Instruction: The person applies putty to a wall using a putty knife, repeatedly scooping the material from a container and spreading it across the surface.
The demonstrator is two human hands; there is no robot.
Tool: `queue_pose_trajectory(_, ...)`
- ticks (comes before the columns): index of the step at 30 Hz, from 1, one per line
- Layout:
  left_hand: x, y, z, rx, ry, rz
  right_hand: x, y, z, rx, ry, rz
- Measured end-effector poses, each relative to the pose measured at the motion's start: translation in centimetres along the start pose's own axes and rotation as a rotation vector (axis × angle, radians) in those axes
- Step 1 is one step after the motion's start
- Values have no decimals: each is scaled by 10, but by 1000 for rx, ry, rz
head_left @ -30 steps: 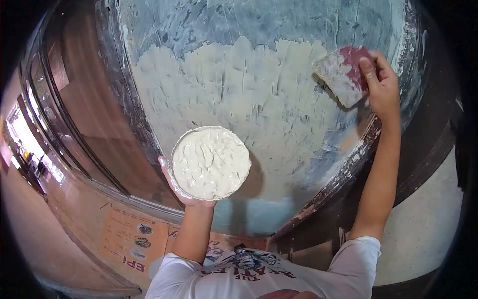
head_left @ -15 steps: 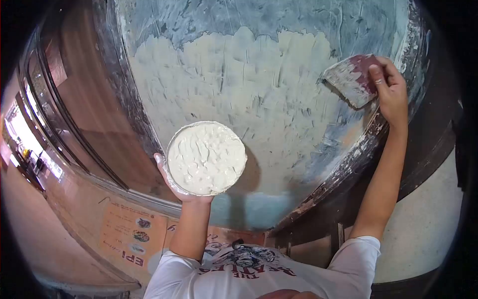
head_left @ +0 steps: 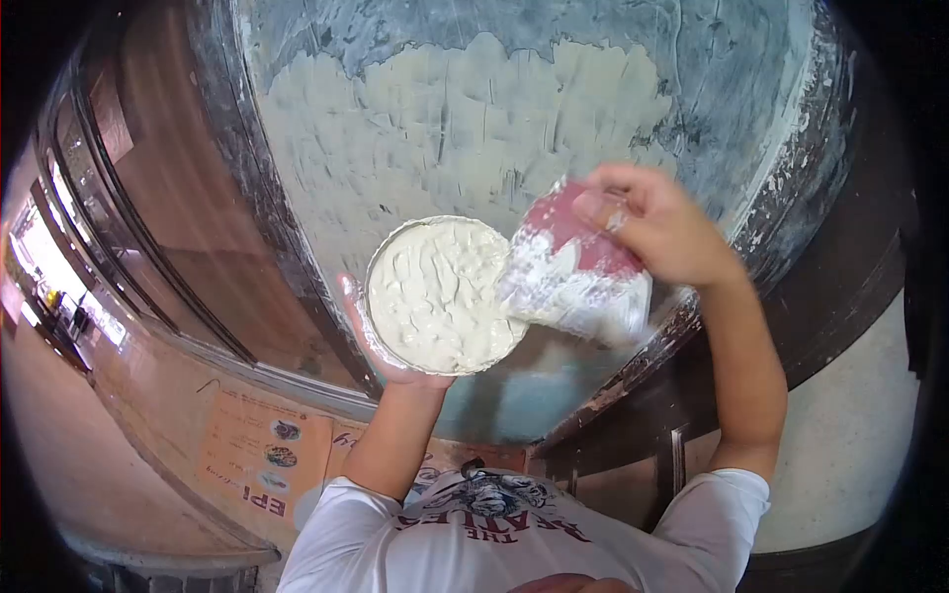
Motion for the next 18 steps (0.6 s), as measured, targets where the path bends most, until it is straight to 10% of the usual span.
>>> queue_pose_trajectory(5,5,0,-2,-35,-3,10,9,-5,21,-3,488,87)
queue_pose_trajectory(18,20,-2,-21,107,-91,60,9,-12,-3,41,311,132)
Point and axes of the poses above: each hand's wrist, its own y-axis away from the middle knuckle, its own z-axis out of the palm, x = y × z, the point moved 9 cm from there along -y, towards the middle knuckle, and after that the axes turned 11 degrees about z, right-handed, at the moved point
